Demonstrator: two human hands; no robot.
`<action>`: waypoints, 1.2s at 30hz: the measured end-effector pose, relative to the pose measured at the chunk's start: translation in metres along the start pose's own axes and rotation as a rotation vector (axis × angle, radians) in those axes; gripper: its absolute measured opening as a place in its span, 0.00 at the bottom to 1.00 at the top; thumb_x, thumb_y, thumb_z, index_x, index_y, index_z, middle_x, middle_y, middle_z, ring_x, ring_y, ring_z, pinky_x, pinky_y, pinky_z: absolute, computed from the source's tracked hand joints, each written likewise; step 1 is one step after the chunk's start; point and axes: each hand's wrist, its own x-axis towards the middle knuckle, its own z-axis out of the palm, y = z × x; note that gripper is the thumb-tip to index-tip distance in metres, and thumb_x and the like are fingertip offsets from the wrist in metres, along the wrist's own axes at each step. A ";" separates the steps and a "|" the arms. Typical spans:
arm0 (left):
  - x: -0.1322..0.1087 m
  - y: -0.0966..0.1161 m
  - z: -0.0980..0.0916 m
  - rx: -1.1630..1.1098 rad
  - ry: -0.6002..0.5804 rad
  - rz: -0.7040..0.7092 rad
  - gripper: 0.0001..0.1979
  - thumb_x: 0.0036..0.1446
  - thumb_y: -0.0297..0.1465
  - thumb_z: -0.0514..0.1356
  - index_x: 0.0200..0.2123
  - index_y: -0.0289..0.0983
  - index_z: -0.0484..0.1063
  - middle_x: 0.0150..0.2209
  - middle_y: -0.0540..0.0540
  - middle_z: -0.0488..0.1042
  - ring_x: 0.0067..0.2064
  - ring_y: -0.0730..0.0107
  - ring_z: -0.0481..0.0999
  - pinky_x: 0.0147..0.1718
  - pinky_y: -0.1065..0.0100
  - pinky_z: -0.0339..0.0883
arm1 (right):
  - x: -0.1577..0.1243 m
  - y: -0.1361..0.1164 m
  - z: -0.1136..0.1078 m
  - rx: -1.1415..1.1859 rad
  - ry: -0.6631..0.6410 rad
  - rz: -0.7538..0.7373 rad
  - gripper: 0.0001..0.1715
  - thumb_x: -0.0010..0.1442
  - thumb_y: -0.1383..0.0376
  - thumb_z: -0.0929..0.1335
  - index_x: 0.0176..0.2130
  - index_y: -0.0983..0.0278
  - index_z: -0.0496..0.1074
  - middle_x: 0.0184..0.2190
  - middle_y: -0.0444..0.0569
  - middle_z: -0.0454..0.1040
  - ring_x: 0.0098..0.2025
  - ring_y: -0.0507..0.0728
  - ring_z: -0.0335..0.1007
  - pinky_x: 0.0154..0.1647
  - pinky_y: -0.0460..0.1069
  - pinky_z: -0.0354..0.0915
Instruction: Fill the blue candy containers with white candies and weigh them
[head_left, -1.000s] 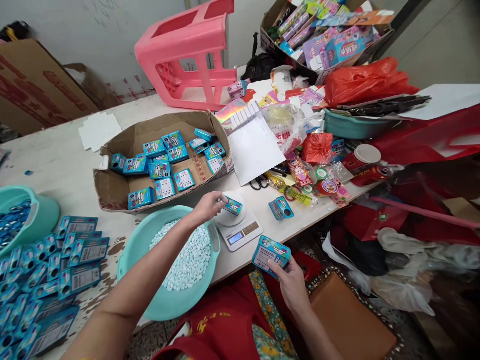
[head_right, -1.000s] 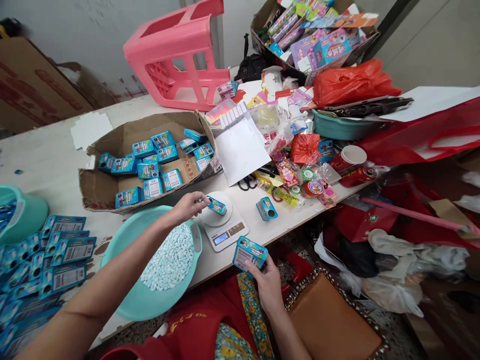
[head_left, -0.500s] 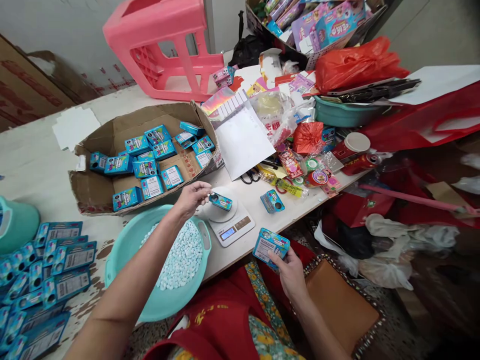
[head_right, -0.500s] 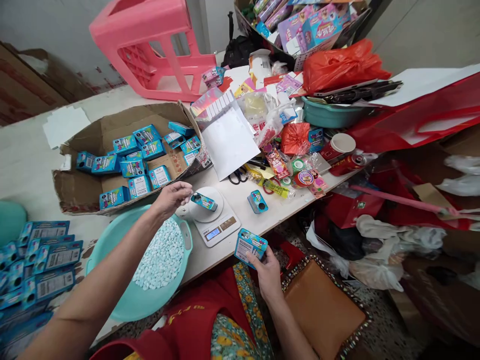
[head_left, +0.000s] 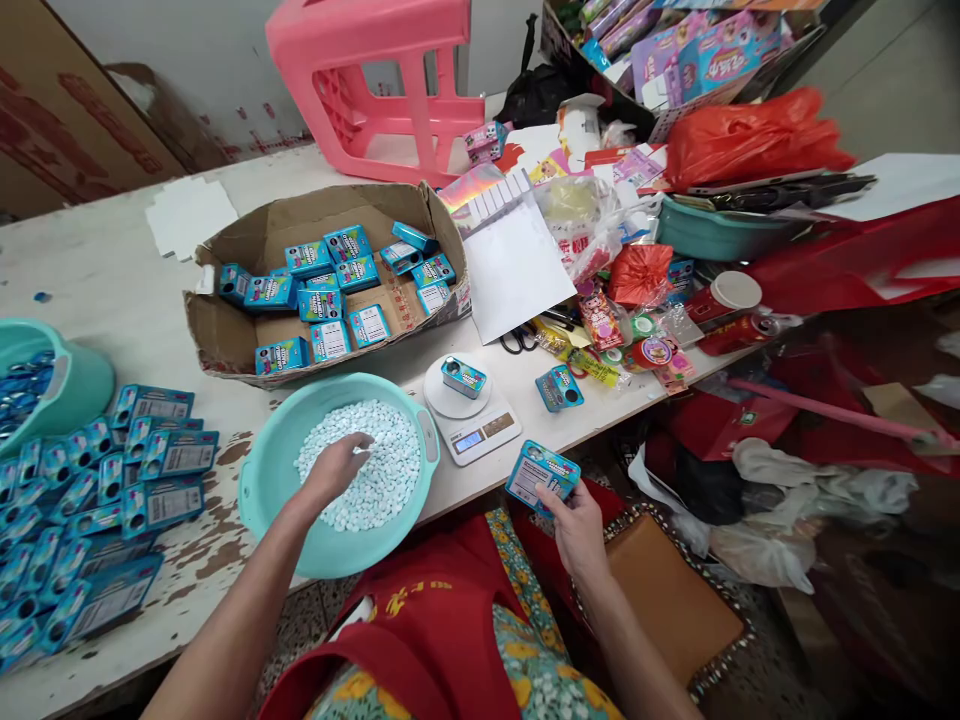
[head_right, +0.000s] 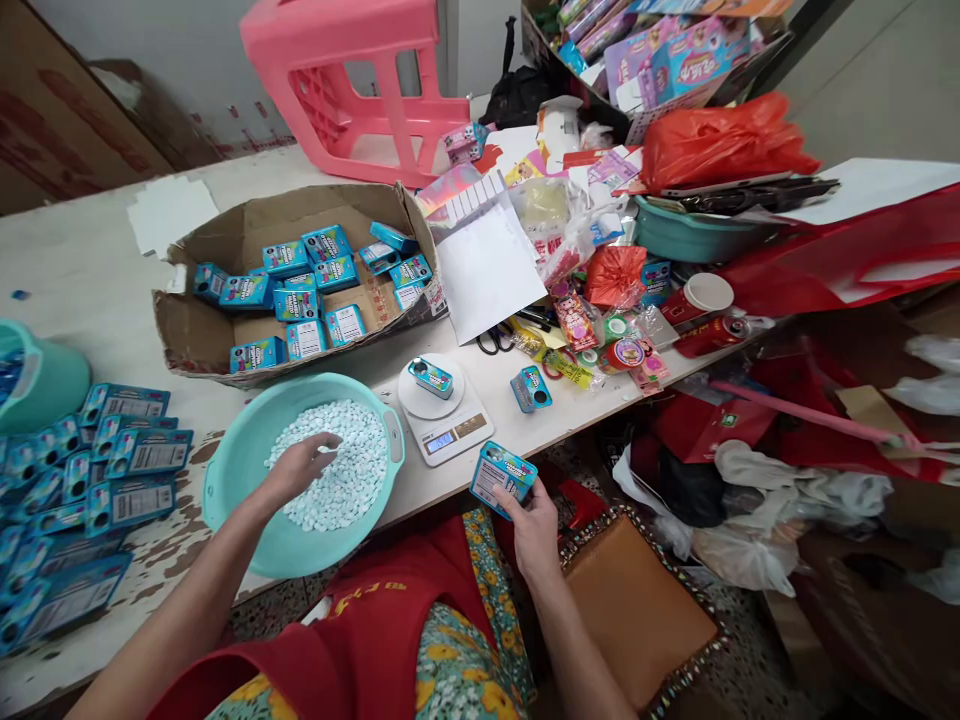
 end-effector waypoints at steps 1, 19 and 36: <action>0.002 0.008 -0.004 0.021 0.034 0.033 0.14 0.56 0.35 0.52 0.42 0.38 0.71 0.46 0.43 0.74 0.41 0.60 0.74 0.38 0.64 0.65 | -0.002 0.001 0.001 -0.003 -0.003 -0.001 0.27 0.43 0.61 0.76 0.44 0.62 0.72 0.39 0.47 0.78 0.39 0.56 0.73 0.48 0.55 0.68; 0.081 0.139 0.029 0.350 0.347 0.537 0.20 0.62 0.29 0.49 0.56 0.41 0.64 0.62 0.40 0.58 0.56 0.52 0.60 0.51 0.53 0.59 | -0.002 -0.004 -0.018 -0.018 0.075 0.015 0.26 0.44 0.59 0.76 0.44 0.61 0.71 0.39 0.46 0.78 0.39 0.58 0.73 0.48 0.56 0.68; -0.063 0.029 -0.100 -0.016 0.791 -0.107 0.26 0.49 0.47 0.62 0.49 0.42 0.67 0.40 0.45 0.72 0.40 0.57 0.71 0.40 0.60 0.64 | 0.107 -0.022 0.124 -0.364 -0.310 -0.445 0.27 0.45 0.56 0.74 0.43 0.63 0.69 0.36 0.47 0.73 0.39 0.56 0.68 0.44 0.51 0.64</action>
